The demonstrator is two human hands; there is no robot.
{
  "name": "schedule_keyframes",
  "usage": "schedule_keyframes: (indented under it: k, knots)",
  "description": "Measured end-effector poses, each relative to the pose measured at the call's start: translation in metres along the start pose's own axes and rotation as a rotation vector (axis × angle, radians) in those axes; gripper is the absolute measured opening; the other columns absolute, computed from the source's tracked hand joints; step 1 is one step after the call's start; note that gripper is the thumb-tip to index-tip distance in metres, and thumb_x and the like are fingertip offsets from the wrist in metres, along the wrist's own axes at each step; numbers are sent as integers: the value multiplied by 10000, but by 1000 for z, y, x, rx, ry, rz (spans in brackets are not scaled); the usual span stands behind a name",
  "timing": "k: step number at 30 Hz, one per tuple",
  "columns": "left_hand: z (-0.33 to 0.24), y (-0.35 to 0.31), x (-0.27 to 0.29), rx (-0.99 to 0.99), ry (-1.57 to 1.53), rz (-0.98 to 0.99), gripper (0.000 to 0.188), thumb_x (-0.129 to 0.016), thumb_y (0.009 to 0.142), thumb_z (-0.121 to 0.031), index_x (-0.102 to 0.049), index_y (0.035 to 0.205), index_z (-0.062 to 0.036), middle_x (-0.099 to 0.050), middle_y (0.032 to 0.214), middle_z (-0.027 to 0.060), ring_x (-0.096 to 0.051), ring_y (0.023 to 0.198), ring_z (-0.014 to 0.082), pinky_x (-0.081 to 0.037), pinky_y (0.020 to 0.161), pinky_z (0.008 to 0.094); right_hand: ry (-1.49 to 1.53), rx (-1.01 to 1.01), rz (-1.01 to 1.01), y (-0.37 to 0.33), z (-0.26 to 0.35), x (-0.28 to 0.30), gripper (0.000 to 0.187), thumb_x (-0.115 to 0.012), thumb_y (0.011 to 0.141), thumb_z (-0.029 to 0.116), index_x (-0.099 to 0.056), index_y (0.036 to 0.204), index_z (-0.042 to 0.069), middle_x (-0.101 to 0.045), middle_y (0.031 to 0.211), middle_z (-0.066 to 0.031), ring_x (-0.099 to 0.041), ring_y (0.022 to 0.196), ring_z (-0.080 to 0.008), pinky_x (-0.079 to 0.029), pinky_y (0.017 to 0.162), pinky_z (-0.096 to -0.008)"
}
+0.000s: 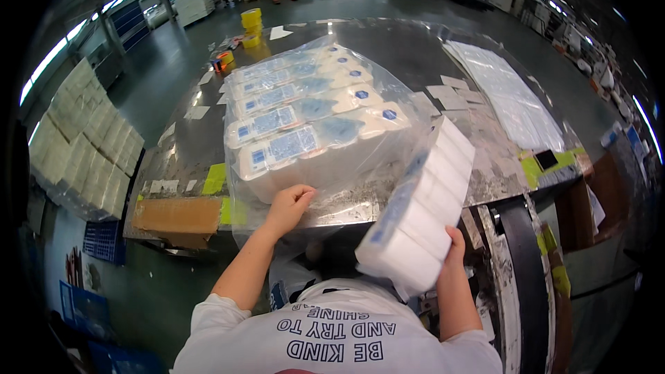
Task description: The person places individual rolls and multi-packs of tissue into a large plastic bag on a metal table and then moves the filled bag aside.
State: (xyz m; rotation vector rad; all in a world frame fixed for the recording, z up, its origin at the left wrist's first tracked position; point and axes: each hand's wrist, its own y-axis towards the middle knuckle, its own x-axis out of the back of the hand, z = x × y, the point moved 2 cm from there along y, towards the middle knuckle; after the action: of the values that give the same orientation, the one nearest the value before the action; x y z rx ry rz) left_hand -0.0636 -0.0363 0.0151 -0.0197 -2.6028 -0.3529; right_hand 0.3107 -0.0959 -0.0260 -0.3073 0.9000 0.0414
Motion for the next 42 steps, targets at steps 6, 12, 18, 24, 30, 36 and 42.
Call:
schedule_keyframes:
  k: [6, 12, 18, 24, 30, 36, 42]
  knots:
    - [-83, 19, 58, 89, -632, -26, 268, -531, 982, -222, -662, 1056, 0, -401, 626, -84, -316, 548, 23, -264, 518, 194, -6, -44, 427, -36, 8, -69, 645, -551, 824, 325, -433, 1381, 20, -542, 1322, -182, -548, 1176, -365, -427, 1026, -457]
    - [-154, 48, 108, -203, -858, -219, 281, -508, 995, -216, -659, 1073, 8, -378, 605, -88, -301, 525, 20, -250, 502, 187, -63, -116, 374, -31, -11, -88, 572, -549, 837, 276, -466, 1343, 21, -537, 1322, -185, -540, 1183, -364, -429, 1014, -455]
    - [-204, -20, 95, -473, -322, -198, 235, -540, 976, -147, -701, 1055, 5, -599, 713, -4, -529, 634, 88, -424, 608, 221, -173, -154, 348, 0, -42, -115, 501, -547, 850, 228, -498, 1305, 22, -532, 1322, -188, -532, 1191, -363, -431, 1003, -453]
    - [-219, -23, 87, -575, -115, -208, 199, -576, 940, -100, -683, 1043, 33, -697, 859, 137, -649, 753, 202, -489, 691, 283, -503, -36, 465, 82, -45, -206, 433, -545, 863, 179, -531, 1267, 23, -527, 1323, -191, -524, 1199, -363, -432, 991, -450]
    - [-192, -6, 59, -544, 65, -165, 192, -593, 922, -149, -704, 1034, -40, -694, 873, 144, -661, 776, 283, -508, 706, 339, -1136, 291, 693, 144, -56, -307, 369, -542, 876, 131, -564, 1229, 24, -521, 1323, -194, -516, 1207, -362, -434, 979, -448]
    - [-119, 31, 26, -427, 340, -68, 236, -557, 890, -225, -713, 1020, -103, -698, 932, 147, -652, 868, 355, -505, 770, 432, -1474, 579, 749, 131, -127, -234, 278, -564, 872, 76, -626, 1139, 35, -508, 1327, -193, -502, 1219, -346, -432, 971, -447]
    - [-39, 112, 89, 93, 473, -284, 312, -420, 938, -302, -677, 948, -124, -676, 995, 173, -637, 927, 384, -487, 814, 486, -1598, 978, 805, 81, -109, -206, 337, -597, 755, -14, -648, 1082, 50, -493, 1328, -183, -431, 1271, -406, -368, 1046, -469]
